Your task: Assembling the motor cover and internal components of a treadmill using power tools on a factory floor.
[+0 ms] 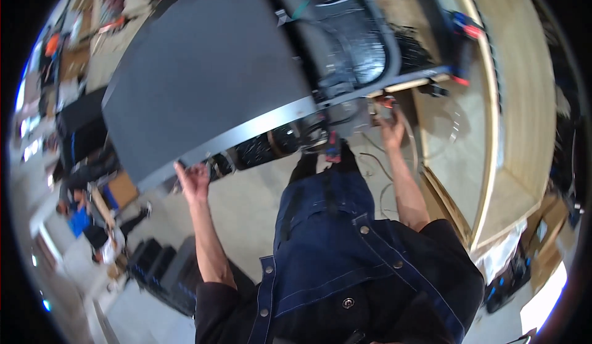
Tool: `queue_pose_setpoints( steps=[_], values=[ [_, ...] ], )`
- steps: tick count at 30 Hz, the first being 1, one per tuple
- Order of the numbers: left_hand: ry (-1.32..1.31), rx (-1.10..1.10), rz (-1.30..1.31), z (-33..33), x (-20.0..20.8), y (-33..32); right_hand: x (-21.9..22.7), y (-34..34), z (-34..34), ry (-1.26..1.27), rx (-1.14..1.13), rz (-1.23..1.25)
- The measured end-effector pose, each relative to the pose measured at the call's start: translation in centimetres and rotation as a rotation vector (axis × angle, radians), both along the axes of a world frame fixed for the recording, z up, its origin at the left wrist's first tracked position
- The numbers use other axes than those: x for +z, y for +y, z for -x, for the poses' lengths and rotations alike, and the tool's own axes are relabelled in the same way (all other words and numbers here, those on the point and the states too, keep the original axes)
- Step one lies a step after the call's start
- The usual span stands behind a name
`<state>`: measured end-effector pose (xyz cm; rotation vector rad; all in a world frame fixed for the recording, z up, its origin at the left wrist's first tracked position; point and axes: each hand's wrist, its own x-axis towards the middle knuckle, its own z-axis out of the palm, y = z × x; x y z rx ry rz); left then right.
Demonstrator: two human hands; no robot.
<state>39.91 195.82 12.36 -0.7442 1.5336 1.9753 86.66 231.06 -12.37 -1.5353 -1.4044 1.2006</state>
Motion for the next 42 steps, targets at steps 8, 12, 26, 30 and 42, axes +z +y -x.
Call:
queue_pose_setpoints(
  steps=[8,12,26,30,42],
  values=[
    [0.161,-0.81,0.649,-9.8,-10.0,0.1,-3.6,5.6,0.1,-0.089,0.11,0.209],
    [0.471,-1.074,1.069,-9.2,-19.7,-2.1,1.1,5.4,0.5,0.095,0.151,0.217],
    [0.729,-1.097,0.928,-8.0,-21.7,-2.3,20.5,-8.9,-3.8,0.338,-0.029,0.356],
    [0.692,-1.004,0.721,-6.1,-22.1,-5.1,22.5,-12.4,-0.1,0.305,-0.003,0.389],
    [-0.308,-0.594,-0.788,-3.3,-22.1,-9.1,30.5,-17.0,4.2,0.405,0.028,0.277]
  ],
)
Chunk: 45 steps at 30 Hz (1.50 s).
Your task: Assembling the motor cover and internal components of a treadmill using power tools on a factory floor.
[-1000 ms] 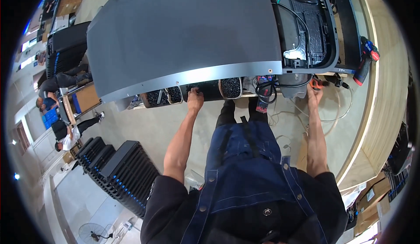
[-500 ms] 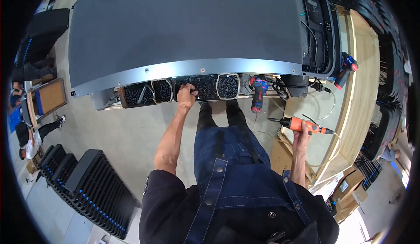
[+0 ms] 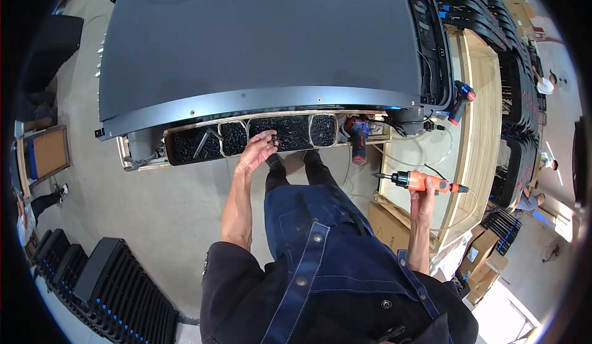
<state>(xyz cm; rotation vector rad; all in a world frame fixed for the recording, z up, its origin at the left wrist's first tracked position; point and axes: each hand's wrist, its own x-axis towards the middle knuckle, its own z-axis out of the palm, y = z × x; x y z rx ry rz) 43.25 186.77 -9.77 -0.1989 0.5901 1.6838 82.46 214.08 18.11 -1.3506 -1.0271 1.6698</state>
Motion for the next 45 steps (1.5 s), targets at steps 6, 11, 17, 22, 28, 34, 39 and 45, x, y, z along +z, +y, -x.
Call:
queue_pose_setpoints(
  steps=[6,11,17,22,28,34,39,45],
  values=[
    [-0.236,0.068,0.018,0.2,-0.4,1.8,6.0,-2.1,1.7,0.0,-0.02,-0.102],
    [-0.344,0.055,-0.029,0.3,-1.4,1.9,9.2,-2.4,4.3,0.189,0.069,-0.302],
    [-0.103,-0.013,0.168,0.0,1.0,1.9,10.1,-3.1,11.4,0.5,0.034,-0.189],
    [0.054,-0.083,0.158,-1.4,7.2,2.4,9.4,-5.8,16.2,0.333,0.074,-0.133],
    [0.058,-0.059,0.122,-5.4,17.4,3.4,8.5,-6.5,19.4,0.502,0.155,-0.152],
    [-0.079,-0.051,-0.023,-8.1,21.7,4.2,8.6,-5.4,18.7,0.566,0.137,-0.144],
    [-0.09,-0.059,-0.065,-10.1,23.1,7.1,8.5,-3.4,16.3,0.583,0.093,-0.141],
    [-0.046,-0.085,-0.04,-12.6,23.9,12.2,8.3,0.4,13.1,0.555,0.025,-0.151]
  ],
)
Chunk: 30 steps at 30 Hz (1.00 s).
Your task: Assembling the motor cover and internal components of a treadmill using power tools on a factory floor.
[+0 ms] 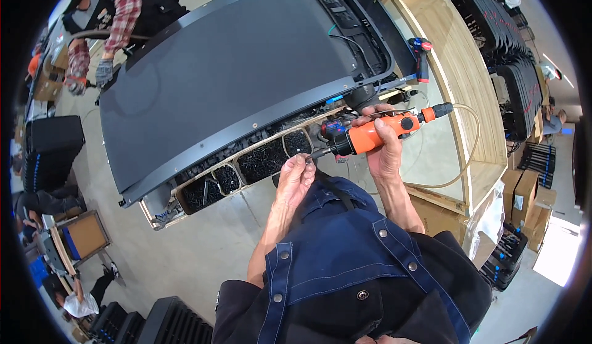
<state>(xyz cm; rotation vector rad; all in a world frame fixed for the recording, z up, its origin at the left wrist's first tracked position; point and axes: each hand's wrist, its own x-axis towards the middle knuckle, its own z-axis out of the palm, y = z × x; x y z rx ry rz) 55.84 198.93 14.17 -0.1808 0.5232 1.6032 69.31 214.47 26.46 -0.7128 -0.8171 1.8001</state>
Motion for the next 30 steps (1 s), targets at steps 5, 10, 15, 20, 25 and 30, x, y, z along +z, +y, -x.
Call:
queue_pose_setpoints(
  steps=[5,10,15,20,25,30],
  values=[
    [0.085,-0.033,0.056,-1.3,0.7,4.4,-0.3,3.6,-2.2,-0.015,-0.078,0.025],
    [0.563,-0.043,0.182,-2.6,2.0,9.0,-1.1,7.4,-4.4,0.003,-0.16,0.086],
    [0.805,-0.127,0.214,-3.4,3.0,13.2,-1.7,9.9,-5.9,0.009,-0.242,0.066],
    [-0.03,-0.145,0.128,-3.5,1.2,18.1,0.4,13.3,-5.0,-0.074,-0.164,-0.097],
    [-0.52,0.013,0.032,-4.2,1.5,22.4,3.1,15.6,-1.0,-0.245,-0.018,-0.428],
    [-0.595,0.06,-0.019,-4.8,0.6,22.4,4.5,16.1,2.6,-0.379,0.171,-0.503]
  ],
)
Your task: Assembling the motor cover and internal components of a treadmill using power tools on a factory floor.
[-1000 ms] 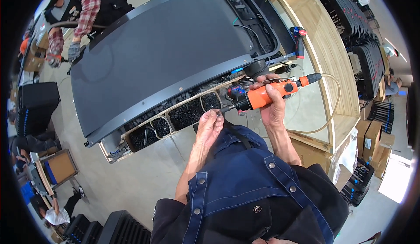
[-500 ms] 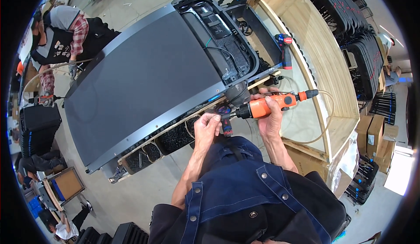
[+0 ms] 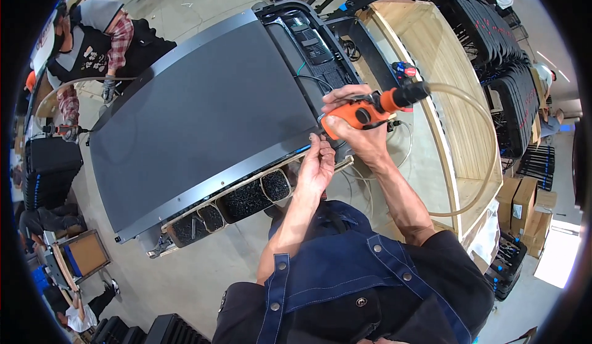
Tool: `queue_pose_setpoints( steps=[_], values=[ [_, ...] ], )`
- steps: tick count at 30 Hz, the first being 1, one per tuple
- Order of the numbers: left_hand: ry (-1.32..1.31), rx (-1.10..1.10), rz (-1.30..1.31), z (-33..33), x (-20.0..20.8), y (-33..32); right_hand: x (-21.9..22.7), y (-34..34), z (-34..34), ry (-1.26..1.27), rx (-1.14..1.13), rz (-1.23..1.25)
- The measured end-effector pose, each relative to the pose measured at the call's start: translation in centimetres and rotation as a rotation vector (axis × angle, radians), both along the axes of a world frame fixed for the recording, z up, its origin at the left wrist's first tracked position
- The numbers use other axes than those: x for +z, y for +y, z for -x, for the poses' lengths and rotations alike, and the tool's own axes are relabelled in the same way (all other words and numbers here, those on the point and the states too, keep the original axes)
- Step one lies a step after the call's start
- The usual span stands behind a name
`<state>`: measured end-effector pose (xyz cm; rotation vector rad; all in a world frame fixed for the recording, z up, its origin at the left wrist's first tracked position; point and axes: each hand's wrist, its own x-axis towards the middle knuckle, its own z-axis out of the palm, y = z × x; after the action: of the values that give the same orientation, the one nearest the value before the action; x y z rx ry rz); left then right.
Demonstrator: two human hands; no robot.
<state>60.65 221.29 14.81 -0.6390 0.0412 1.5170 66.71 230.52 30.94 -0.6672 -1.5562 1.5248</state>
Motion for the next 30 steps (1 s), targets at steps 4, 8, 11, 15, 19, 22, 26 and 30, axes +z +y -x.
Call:
queue_pose_setpoints(
  steps=[4,8,11,15,19,22,26,30],
  values=[
    [0.098,0.007,0.072,0.6,-0.2,-0.7,0.4,-0.4,1.1,-0.074,0.048,-0.041],
    [0.132,-0.016,0.03,0.4,-0.5,-1.4,0.5,-1.4,1.5,-0.116,0.061,-0.045],
    [0.228,-0.036,0.042,0.9,-0.1,-1.5,1.3,-1.5,2.6,-0.174,0.034,-0.021],
    [0.275,-0.094,0.083,1.6,0.0,-1.3,1.3,-1.1,4.1,-0.257,0.079,-0.063],
    [0.128,-0.085,0.075,1.6,-0.6,-1.2,0.6,-2.2,5.0,-0.262,0.074,-0.082],
    [0.213,-0.068,0.014,1.8,-0.4,-2.4,-0.4,-1.6,5.1,-0.247,0.181,-0.134],
    [0.44,-0.159,0.073,1.9,-0.2,-6.5,-0.6,-1.6,4.9,-0.299,0.448,-0.211],
    [0.48,-0.111,0.056,2.3,0.4,-9.8,-1.2,-0.8,5.2,-0.276,0.343,-0.09]
  ],
)
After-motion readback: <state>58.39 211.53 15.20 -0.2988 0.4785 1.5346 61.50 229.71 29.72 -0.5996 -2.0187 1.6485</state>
